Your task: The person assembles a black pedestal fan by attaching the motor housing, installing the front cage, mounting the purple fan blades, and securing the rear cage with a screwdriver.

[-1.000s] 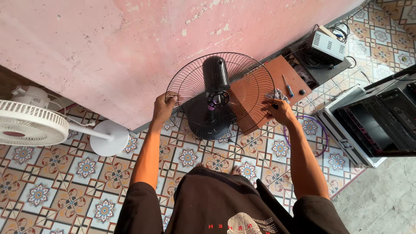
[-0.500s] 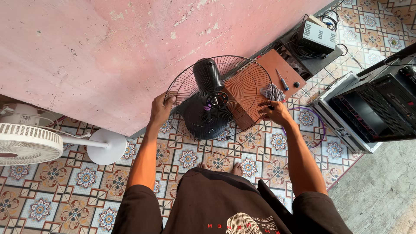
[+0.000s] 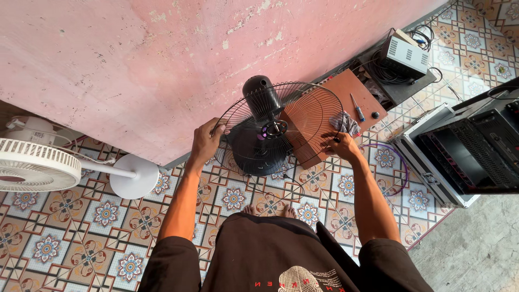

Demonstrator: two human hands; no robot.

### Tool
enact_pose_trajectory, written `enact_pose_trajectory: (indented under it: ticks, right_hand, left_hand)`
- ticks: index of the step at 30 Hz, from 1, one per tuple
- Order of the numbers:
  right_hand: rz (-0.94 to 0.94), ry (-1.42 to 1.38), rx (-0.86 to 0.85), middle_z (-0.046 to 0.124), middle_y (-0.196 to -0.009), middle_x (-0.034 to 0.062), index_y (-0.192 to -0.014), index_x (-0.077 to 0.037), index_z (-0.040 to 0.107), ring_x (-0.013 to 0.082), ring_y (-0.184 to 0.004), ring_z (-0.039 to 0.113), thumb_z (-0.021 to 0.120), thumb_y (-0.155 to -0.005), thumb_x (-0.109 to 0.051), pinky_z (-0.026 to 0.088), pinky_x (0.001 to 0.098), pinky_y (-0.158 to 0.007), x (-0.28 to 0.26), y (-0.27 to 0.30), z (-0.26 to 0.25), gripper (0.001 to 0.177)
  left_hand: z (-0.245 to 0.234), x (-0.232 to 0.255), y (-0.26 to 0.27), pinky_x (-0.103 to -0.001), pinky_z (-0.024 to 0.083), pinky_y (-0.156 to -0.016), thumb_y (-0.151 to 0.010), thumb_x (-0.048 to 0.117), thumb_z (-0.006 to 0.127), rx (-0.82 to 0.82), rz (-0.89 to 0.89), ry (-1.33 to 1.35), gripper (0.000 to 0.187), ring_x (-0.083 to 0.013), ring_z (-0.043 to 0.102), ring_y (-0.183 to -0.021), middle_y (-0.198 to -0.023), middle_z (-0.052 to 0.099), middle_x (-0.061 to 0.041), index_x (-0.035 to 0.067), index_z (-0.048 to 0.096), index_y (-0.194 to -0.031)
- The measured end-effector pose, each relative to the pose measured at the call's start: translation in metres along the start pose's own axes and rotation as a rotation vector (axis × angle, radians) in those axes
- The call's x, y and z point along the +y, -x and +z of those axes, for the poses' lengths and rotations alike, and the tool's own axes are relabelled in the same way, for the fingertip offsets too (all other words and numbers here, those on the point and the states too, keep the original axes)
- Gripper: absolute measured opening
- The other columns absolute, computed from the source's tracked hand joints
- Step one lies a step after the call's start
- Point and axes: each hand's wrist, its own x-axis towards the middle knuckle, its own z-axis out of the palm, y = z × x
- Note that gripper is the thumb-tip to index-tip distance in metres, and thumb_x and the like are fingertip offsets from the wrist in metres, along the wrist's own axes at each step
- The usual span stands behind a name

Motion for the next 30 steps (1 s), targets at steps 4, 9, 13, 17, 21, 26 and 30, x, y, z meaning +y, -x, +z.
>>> enact_pose_trajectory:
  ticks: [4, 9, 13, 17, 21, 26, 30]
  right_hand:
    - [-0.016, 0.123, 0.010, 0.077, -0.111, 0.0175, -0.130, -0.002, 0.067, 0.0233, -0.092, 0.078, 0.057, -0.098, -0.004, 0.063, 0.0339, -0.079, -0.007, -0.008, -0.009, 0.033]
    - [-0.022, 0.073, -0.025, 0.077, -0.109, 0.0175, -0.128, 0.000, 0.067, 0.0238, -0.091, 0.079, 0.057, -0.099, -0.005, 0.061, 0.0333, -0.080, -0.009, -0.022, -0.021, 0.031]
    - [0.038, 0.062, -0.038, 0.077, -0.109, 0.0179, -0.128, -0.001, 0.067, 0.0246, -0.091, 0.077, 0.056, -0.098, -0.004, 0.061, 0.0341, -0.079, -0.008, -0.038, -0.028, 0.032]
    - [-0.013, -0.020, -0.046, 0.076, -0.106, 0.0204, -0.123, 0.003, 0.067, 0.0258, -0.089, 0.078, 0.055, -0.097, -0.001, 0.064, 0.0350, -0.080, 0.000, -0.056, -0.037, 0.029]
    - [-0.014, -0.066, -0.032, 0.075, -0.104, 0.0190, -0.120, 0.002, 0.066, 0.0246, -0.088, 0.076, 0.056, -0.098, -0.004, 0.065, 0.0343, -0.078, 0.002, -0.083, -0.042, 0.025]
    - [-0.057, -0.042, -0.013, 0.074, -0.104, 0.0211, -0.118, 0.004, 0.067, 0.0252, -0.088, 0.076, 0.057, -0.099, -0.005, 0.064, 0.0342, -0.077, -0.008, -0.114, -0.042, 0.024]
    - [-0.123, -0.027, -0.070, 0.074, -0.106, 0.0230, -0.122, 0.007, 0.067, 0.0271, -0.092, 0.076, 0.056, -0.100, -0.006, 0.065, 0.0345, -0.082, -0.024, -0.111, -0.039, 0.028]
  left_hand:
    - [0.012, 0.012, 0.015, -0.032, 0.056, -0.080, -0.102, 0.019, 0.059, -0.002, -0.066, 0.011, 0.023, -0.0177, 0.077, -0.091, -0.096, 0.079, -0.011, 0.002, 0.070, -0.112]
    - [0.032, 0.014, 0.030, -0.035, 0.058, -0.077, -0.106, 0.021, 0.059, 0.064, -0.083, -0.024, 0.023, -0.0202, 0.076, -0.088, -0.095, 0.077, -0.013, 0.002, 0.070, -0.114]
    - [0.045, 0.012, 0.035, -0.033, 0.062, -0.083, -0.105, 0.016, 0.058, 0.124, 0.004, 0.127, 0.024, -0.0203, 0.077, -0.094, -0.103, 0.078, -0.013, 0.000, 0.068, -0.120]
    - [0.058, 0.014, 0.037, -0.033, 0.062, -0.080, -0.103, 0.009, 0.060, 0.180, -0.001, 0.046, 0.020, -0.0226, 0.079, -0.094, -0.102, 0.078, -0.015, -0.001, 0.068, -0.117]
    - [0.075, 0.024, 0.035, -0.033, 0.061, -0.077, -0.101, 0.007, 0.061, 0.244, -0.025, 0.009, 0.020, -0.0240, 0.079, -0.092, -0.099, 0.078, -0.016, 0.001, 0.068, -0.118]
    - [0.079, 0.034, 0.035, -0.036, 0.060, -0.076, -0.098, 0.003, 0.062, 0.317, -0.010, -0.092, 0.025, -0.0297, 0.078, -0.094, -0.101, 0.077, -0.019, 0.003, 0.068, -0.121]
    - [0.076, 0.035, 0.047, -0.035, 0.059, -0.073, -0.099, 0.004, 0.061, 0.347, 0.013, -0.117, 0.025, -0.0290, 0.077, -0.091, -0.102, 0.076, -0.018, 0.003, 0.068, -0.124]
